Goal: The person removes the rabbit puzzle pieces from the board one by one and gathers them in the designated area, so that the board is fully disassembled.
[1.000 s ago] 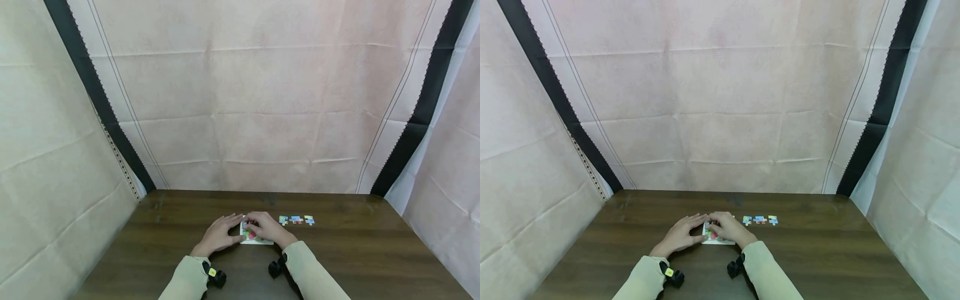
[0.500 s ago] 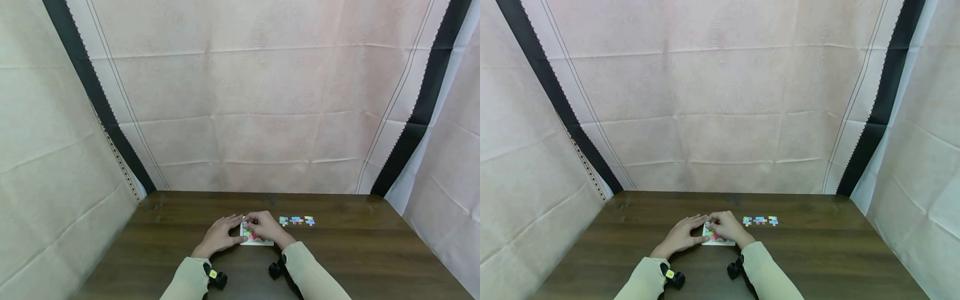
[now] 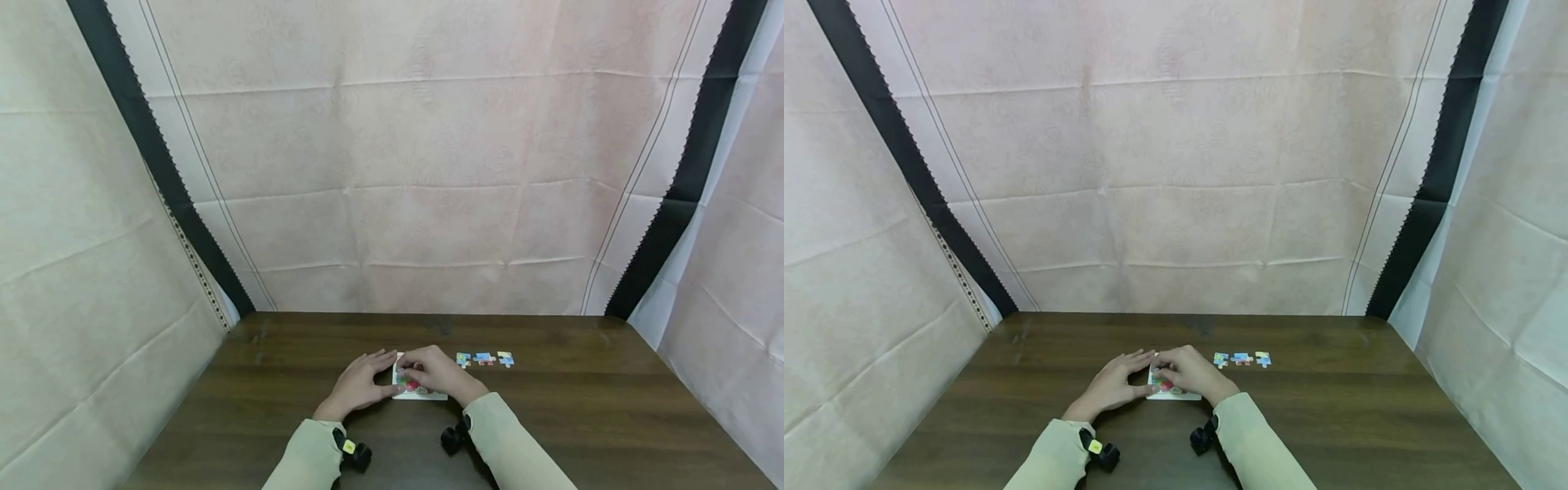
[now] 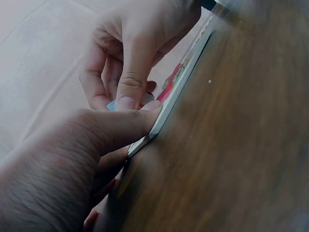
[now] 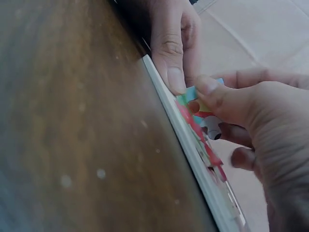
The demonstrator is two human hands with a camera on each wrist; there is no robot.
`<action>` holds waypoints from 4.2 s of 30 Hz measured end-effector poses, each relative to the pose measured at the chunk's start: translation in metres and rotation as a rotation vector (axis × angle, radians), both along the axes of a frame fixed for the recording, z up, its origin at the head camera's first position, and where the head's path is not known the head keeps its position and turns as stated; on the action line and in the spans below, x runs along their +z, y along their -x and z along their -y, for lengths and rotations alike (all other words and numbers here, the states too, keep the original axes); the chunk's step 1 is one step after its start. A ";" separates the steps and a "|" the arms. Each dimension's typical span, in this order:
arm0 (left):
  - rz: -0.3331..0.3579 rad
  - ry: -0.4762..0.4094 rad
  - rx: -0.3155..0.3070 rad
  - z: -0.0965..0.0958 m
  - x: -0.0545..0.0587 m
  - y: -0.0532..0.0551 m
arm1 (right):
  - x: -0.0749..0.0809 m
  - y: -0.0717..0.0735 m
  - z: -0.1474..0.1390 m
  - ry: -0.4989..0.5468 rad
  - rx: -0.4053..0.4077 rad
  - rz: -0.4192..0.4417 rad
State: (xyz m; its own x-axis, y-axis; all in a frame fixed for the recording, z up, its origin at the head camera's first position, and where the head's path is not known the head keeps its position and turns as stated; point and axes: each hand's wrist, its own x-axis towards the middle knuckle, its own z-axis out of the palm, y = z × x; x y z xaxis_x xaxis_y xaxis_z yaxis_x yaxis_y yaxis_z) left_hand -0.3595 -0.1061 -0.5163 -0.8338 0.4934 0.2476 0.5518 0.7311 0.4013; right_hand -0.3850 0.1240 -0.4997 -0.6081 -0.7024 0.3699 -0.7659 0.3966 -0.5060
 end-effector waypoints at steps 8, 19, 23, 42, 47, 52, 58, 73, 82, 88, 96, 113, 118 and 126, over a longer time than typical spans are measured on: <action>0.008 0.000 0.003 -0.002 0.001 0.001 | -0.001 0.002 -0.002 -0.011 -0.013 0.036; 0.001 -0.008 -0.002 -0.001 0.002 0.002 | 0.000 0.004 -0.003 0.052 -0.025 0.003; -0.007 -0.009 -0.004 0.000 0.000 0.002 | -0.002 0.004 -0.003 0.091 -0.041 -0.038; -0.013 -0.002 -0.001 0.002 0.002 0.000 | -0.012 -0.002 -0.064 0.308 -0.276 -0.020; -0.002 0.003 0.000 0.002 0.001 0.000 | -0.013 -0.009 -0.098 0.297 -0.357 -0.005; -0.005 0.011 -0.004 0.002 -0.002 -0.001 | -0.017 -0.017 -0.127 0.274 -0.382 0.001; -0.008 0.011 -0.002 0.002 -0.003 -0.003 | -0.021 -0.024 -0.151 0.209 -0.427 -0.001; 0.017 0.005 0.009 0.001 -0.002 -0.003 | -0.022 -0.023 -0.153 0.095 -0.349 -0.111; 0.022 0.001 0.008 0.002 0.000 -0.004 | -0.022 -0.016 -0.128 0.056 -0.334 -0.159; 0.009 -0.002 0.007 0.005 0.001 -0.002 | -0.020 -0.013 -0.115 0.033 -0.324 -0.165; 0.012 -0.005 0.017 0.008 0.000 -0.002 | -0.020 -0.014 -0.107 -0.005 -0.326 -0.139; 0.022 0.001 0.018 0.001 -0.003 -0.004 | -0.027 -0.018 -0.114 0.047 -0.315 -0.125; 0.010 0.009 0.015 0.002 -0.003 -0.002 | -0.024 -0.018 -0.113 0.052 -0.309 -0.132; 0.019 0.000 0.017 0.001 -0.005 -0.002 | -0.023 -0.020 -0.113 0.060 -0.303 -0.166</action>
State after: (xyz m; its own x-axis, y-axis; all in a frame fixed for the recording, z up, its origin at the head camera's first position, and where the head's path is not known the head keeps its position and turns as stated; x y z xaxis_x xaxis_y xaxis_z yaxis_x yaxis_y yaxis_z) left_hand -0.3575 -0.1075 -0.5208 -0.8465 0.4791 0.2321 0.5318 0.7403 0.4113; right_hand -0.3650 0.2368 -0.5224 -0.7136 -0.4736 0.5162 -0.6919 0.5919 -0.4134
